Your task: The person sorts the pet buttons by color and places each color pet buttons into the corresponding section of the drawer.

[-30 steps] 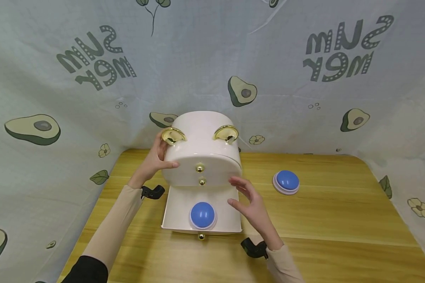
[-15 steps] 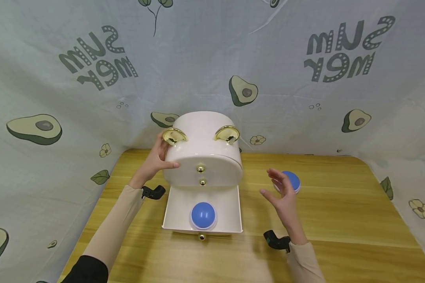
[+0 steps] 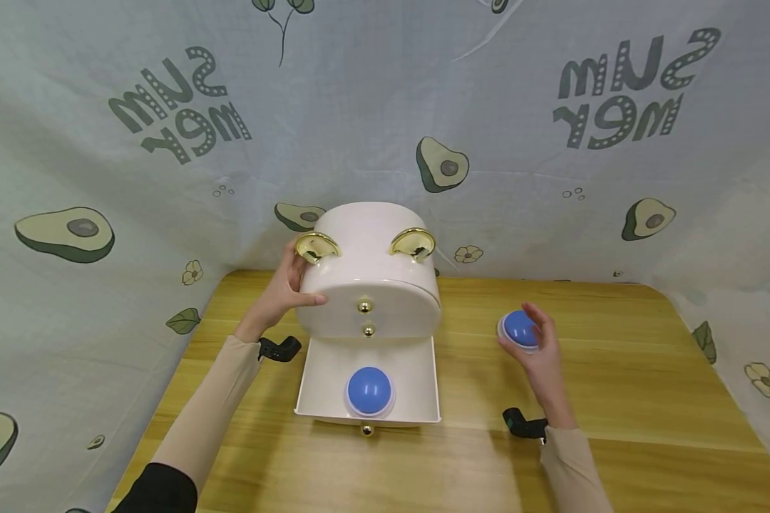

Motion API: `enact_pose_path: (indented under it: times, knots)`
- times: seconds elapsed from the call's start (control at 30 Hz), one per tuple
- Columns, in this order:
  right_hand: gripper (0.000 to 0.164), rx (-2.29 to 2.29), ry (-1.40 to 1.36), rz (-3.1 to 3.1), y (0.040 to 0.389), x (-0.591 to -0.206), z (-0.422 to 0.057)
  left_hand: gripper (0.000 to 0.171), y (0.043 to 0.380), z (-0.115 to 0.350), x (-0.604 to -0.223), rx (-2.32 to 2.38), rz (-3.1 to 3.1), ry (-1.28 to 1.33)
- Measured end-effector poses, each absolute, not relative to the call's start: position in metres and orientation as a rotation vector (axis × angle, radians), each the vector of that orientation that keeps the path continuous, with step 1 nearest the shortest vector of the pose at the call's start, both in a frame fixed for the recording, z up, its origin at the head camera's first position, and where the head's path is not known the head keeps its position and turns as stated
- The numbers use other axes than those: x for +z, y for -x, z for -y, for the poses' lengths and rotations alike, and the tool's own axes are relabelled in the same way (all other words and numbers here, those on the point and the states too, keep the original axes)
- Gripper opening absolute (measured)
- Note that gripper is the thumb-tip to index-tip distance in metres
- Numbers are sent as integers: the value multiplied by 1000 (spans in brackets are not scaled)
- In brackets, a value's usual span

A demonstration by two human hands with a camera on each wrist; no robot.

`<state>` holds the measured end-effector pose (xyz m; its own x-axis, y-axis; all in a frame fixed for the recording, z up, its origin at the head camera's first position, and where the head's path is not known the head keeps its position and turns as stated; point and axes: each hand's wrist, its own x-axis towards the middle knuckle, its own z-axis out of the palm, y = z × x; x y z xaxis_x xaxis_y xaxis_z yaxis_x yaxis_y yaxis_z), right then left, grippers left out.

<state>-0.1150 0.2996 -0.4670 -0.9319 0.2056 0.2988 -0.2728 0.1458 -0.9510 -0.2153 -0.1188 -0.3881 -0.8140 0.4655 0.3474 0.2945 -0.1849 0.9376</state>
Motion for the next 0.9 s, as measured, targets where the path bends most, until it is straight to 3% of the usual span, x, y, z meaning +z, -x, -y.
enact_pose_path:
  times: [0.47,0.9]
  knots:
    - [81,1651,21,2407,131,-497,-342,106,217,119,-389,2138,-1928,-917]
    - [80,1579,-30,2536,141,-505,-355,104,217,120,-388,2120,-1931,-913]
